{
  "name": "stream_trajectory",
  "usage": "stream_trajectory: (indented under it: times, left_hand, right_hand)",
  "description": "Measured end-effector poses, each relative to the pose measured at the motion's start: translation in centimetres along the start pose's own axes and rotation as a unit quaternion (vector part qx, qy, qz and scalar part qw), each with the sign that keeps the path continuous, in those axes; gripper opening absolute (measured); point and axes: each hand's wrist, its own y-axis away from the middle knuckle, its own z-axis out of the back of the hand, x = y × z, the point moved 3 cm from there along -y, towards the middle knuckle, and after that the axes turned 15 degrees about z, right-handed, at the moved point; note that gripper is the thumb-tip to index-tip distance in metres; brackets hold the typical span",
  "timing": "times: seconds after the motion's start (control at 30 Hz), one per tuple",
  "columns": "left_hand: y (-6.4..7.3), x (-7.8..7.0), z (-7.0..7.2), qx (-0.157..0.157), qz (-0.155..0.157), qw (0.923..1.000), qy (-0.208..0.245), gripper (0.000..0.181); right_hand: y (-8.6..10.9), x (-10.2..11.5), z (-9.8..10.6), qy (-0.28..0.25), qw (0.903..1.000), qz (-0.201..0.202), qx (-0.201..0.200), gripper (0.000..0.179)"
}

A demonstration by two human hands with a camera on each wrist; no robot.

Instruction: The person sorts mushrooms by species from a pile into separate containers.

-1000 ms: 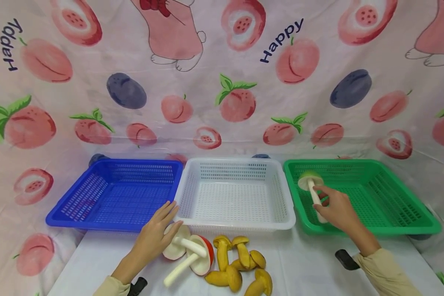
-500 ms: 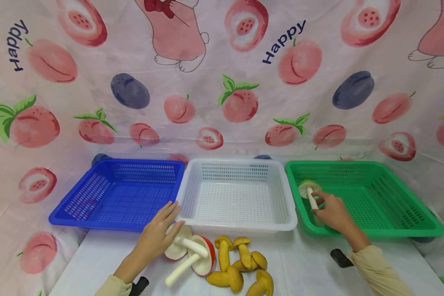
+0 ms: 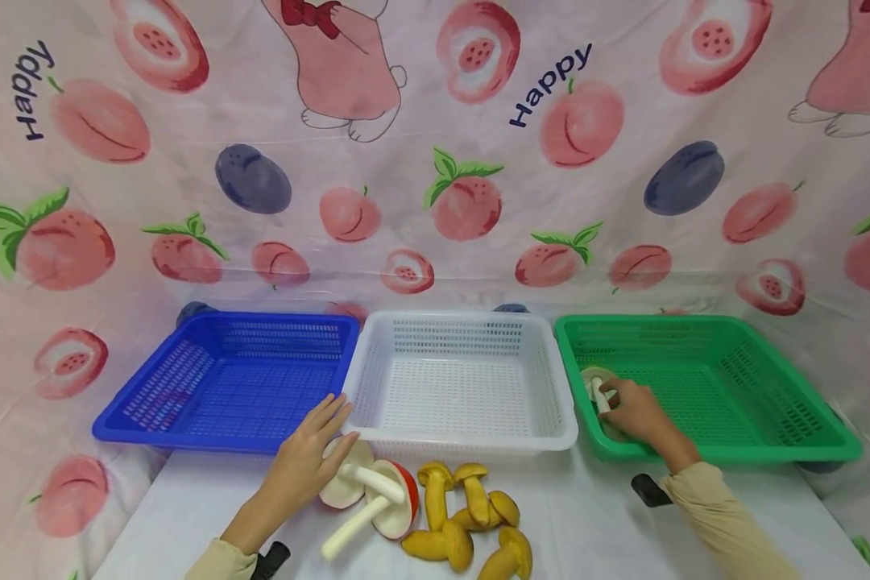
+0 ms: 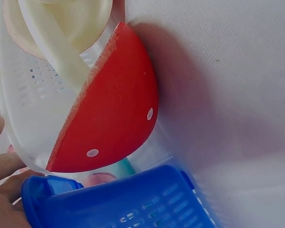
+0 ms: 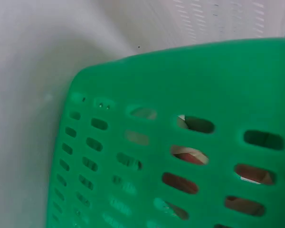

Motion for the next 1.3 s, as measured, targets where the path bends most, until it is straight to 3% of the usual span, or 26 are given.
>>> stream_trajectory:
  times: [0.1, 0.2, 0.4, 0.87, 1.0, 1.3]
  left_hand:
    - [0.0, 0.1, 0.0, -0.003, -0.001, 1.0, -0.002, 0.046]
    - [0.0, 0.2, -0.1, 0.0, -0.004, 1.0, -0.002, 0.046]
    - [0.0, 0.2, -0.2, 0.004, -0.004, 1.0, 0.003, 0.046]
    - [0.0, 0.2, 0.0, -0.001, -0.008, 1.0, 0.001, 0.046]
    - [-0.1, 0.3, -0.2, -0.003, -0.008, 1.0, -0.002, 0.047]
    - [0.0, 0.1, -0.2, -0.004, -0.008, 1.0, 0.0, 0.045]
  right_hand:
    - [-0.1, -0.1, -0.3, -0.017, 0.9997, -0.011, 0.015, 0.046]
    - [0.0, 0.0, -0.1, 0.003, 0.9999, -0.005, 0.013, 0.044]
    - [0.6, 0.8, 0.8, 0.048, 0.9986, 0.021, -0.007, 0.045]
    - [2.3, 3.7, 3.1, 0.037, 0.9952, 0.069, -0.058, 0.04]
    - [2.9, 4.5, 3.2, 0.045, 0.9921, 0.09, -0.075, 0.036]
    - [4.6, 6.5, 2.6, 0.077, 0.9756, 0.133, -0.157, 0.028]
